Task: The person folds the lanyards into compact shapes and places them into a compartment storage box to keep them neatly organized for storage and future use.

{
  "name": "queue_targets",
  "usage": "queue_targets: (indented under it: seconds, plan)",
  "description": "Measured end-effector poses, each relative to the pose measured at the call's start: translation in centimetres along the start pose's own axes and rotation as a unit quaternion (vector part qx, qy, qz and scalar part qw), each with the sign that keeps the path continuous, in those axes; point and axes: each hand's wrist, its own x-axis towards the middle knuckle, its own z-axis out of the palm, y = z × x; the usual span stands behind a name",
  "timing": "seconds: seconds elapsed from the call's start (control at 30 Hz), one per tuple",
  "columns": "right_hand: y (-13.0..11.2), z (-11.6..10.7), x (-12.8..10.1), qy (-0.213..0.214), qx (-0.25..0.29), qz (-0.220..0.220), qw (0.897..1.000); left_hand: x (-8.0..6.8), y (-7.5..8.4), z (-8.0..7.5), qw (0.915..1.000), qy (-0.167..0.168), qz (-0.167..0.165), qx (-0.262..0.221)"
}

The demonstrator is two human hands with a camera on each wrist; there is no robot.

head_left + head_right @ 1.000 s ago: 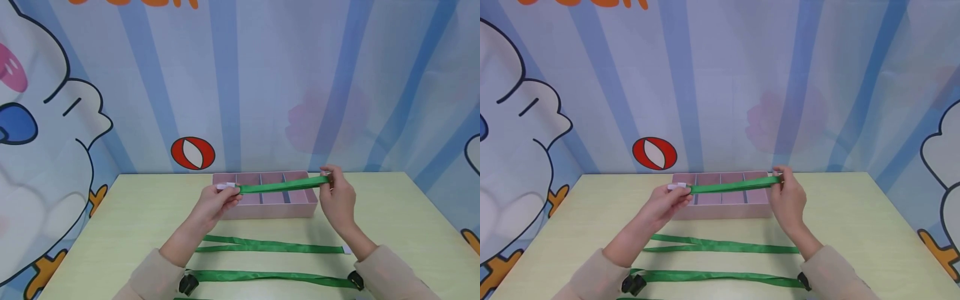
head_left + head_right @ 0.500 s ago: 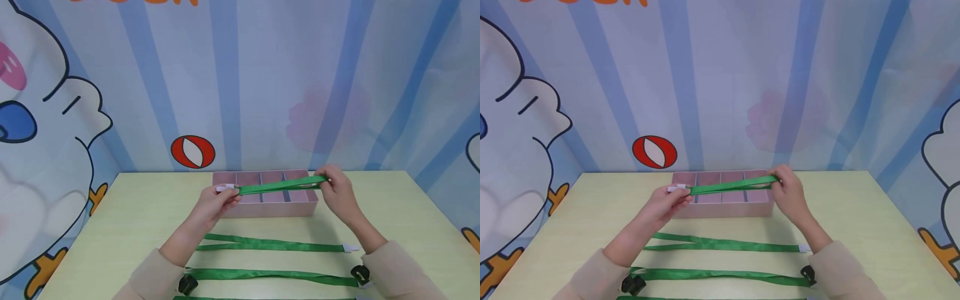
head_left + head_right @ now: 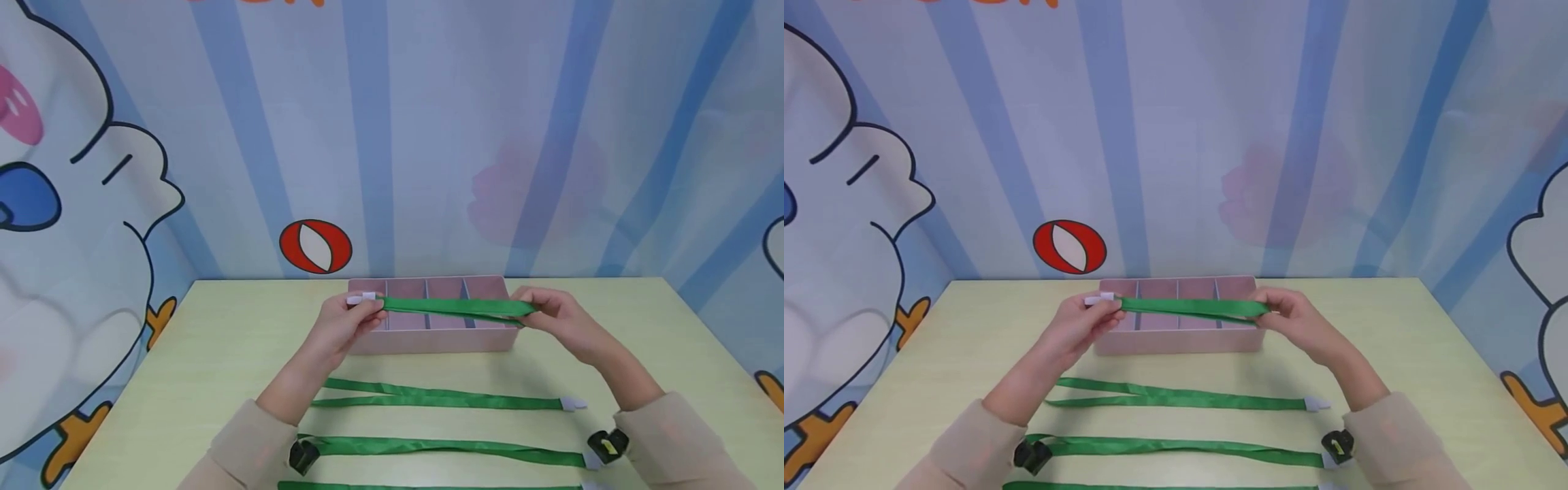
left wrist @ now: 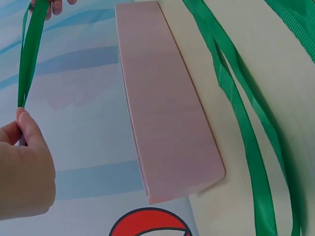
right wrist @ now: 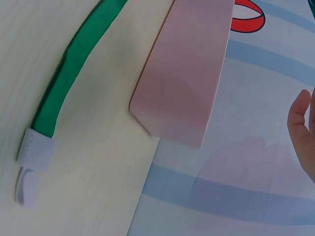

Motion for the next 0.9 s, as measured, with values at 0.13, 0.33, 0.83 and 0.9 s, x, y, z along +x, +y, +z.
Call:
queue_targets:
  seconds: [0.13, 0.33, 0.83, 0.9]
  plan:
    - [-0.1, -0.2, -0.2, -0.028, 0.014, -0.026, 0.999, -0.2, 0.4, 0.0, 0.9996, -0.016, 0.023, 0.008]
    - [0.0, -0.6, -0.6, -0.048, 0.016, -0.053, 0.997, -0.3, 0.6, -0.6, 0.9990, -0.005, 0.043, 0.013]
    - [0.9, -0.2, -0.7, 0.010, 0.021, -0.003, 1.000, -1.1, 2.1, -0.2, 0.9954, -0.029, 0.080, 0.045]
    - [1.1, -0.1, -0.7, 0.024, 0.007, 0.012, 1.000, -1.2, 2.5, 0.0, 0.9950, -0.033, 0.086, 0.039]
